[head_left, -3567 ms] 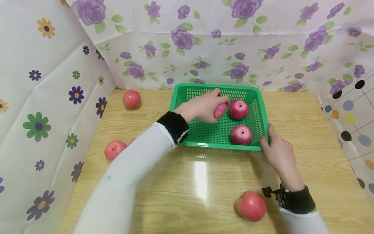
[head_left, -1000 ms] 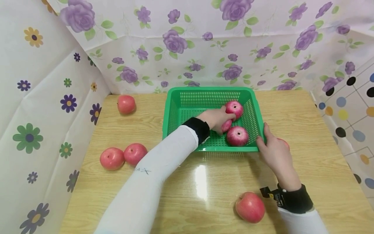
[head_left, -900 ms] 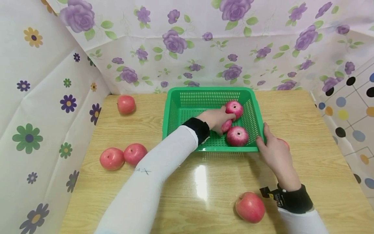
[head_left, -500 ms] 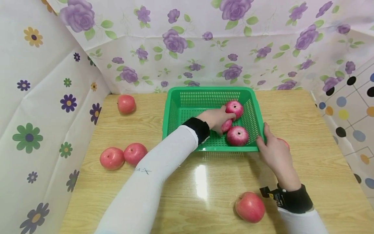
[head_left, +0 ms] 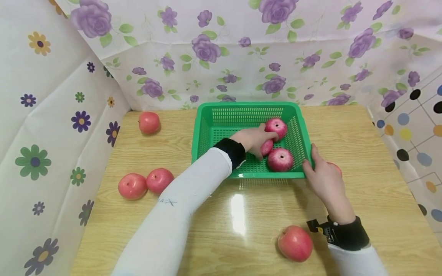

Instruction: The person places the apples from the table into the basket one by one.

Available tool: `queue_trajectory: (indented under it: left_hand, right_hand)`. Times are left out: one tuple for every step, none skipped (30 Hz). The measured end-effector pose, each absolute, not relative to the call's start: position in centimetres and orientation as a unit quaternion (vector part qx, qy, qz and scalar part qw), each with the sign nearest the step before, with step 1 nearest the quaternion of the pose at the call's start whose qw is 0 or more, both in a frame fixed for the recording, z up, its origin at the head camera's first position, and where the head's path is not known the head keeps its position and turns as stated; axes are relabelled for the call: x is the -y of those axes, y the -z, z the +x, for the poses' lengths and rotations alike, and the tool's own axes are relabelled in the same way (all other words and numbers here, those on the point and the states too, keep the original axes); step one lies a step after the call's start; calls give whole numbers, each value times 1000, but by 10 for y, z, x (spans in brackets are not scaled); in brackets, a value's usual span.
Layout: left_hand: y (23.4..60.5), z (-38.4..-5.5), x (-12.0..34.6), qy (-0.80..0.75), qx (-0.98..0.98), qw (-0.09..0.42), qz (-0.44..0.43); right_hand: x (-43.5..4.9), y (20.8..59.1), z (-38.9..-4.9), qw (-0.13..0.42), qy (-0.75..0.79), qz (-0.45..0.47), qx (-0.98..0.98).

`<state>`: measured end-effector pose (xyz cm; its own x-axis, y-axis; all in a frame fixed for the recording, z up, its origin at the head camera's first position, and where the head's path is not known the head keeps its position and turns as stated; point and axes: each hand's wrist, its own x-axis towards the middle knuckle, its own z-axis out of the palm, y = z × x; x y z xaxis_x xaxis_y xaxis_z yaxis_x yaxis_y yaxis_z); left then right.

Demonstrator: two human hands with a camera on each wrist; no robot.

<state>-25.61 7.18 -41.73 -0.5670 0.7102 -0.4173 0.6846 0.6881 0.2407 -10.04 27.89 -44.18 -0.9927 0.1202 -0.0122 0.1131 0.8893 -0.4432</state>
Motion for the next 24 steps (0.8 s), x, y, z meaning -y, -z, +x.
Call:
queue_trajectory:
  left_hand:
    - [417,-256,-72,-28,-885,247,392]
    - [416,-256,-71,-30,-886,248,391]
    - [416,-256,-71,-32,-886,250,389]
    - [415,-256,-71,-33,-886,252,387]
    - [414,-256,-70,-36,-887,254,384]
    - [413,-256,-70,-37,-887,256,382]
    - [411,-256,-70,-37,-887,256,381]
    - [410,-256,-69,-37,-888,256,380]
    - [408,-256,-69,-38,-888,257,379]
    - [405,-256,-68,-39,-889,258,376]
    - [404,-256,-66,-42,-889,259,375]
    - [401,-256,-64,-45,-889,260,373]
    - [399,-255,-63,-50,-889,264,370]
    - [397,-255,-61,-57,-889,268,367]
    - [395,-255,-59,-63,-889,272,364]
    - [393,-255,-57,-70,-888,275,362]
    - [391,-255,-55,-77,-887,278,361]
    - [389,-255,-53,-86,-886,279,360]
    - [387,-255,-52,-98,-885,281,359]
    - [386,-256,-50,-109,-883,279,360]
    - [385,-256,-48,-121,-882,279,360]
    - [383,-257,-46,-133,-880,277,362]
    - [382,-257,-44,-146,-878,275,364]
    - [380,-257,-42,-157,-875,272,368]
  right_hand:
    - [-279,442,-100,8,-227,-60,972]
    - [-278,441,-100,8,-227,-61,972]
    - [-278,441,-100,7,-227,-61,972]
    - [-278,441,-100,7,-226,-61,972]
    - [-278,441,-100,7,-226,-62,972]
    - [-278,441,-100,6,-227,-62,972]
    - [-278,441,-99,6,-227,-62,972]
    - [-278,441,-99,5,-228,-63,972]
    - [-278,441,-99,5,-228,-63,972]
    - [-278,441,-100,3,-229,-63,971]
    - [-278,441,-100,2,-230,-63,971]
    - [-278,441,-100,0,-230,-64,971]
    - [-278,441,-100,-3,-230,-65,971]
    - [-278,442,-100,-5,-230,-66,971]
    - [-278,442,-100,-7,-230,-67,971]
    - [-278,442,-100,-10,-230,-69,971]
    - [-278,442,-100,-11,-230,-70,971]
    - [-278,442,-101,-12,-229,-70,971]
    - [-278,442,-101,-13,-229,-70,971]
    - [-278,442,-101,-13,-229,-70,971]
    - [-278,442,-101,-14,-229,-71,971]
    - [-278,442,-101,-13,-228,-71,971]
    - [-278,441,-101,-13,-228,-70,971]
    - [-277,442,-101,-13,-227,-70,971]
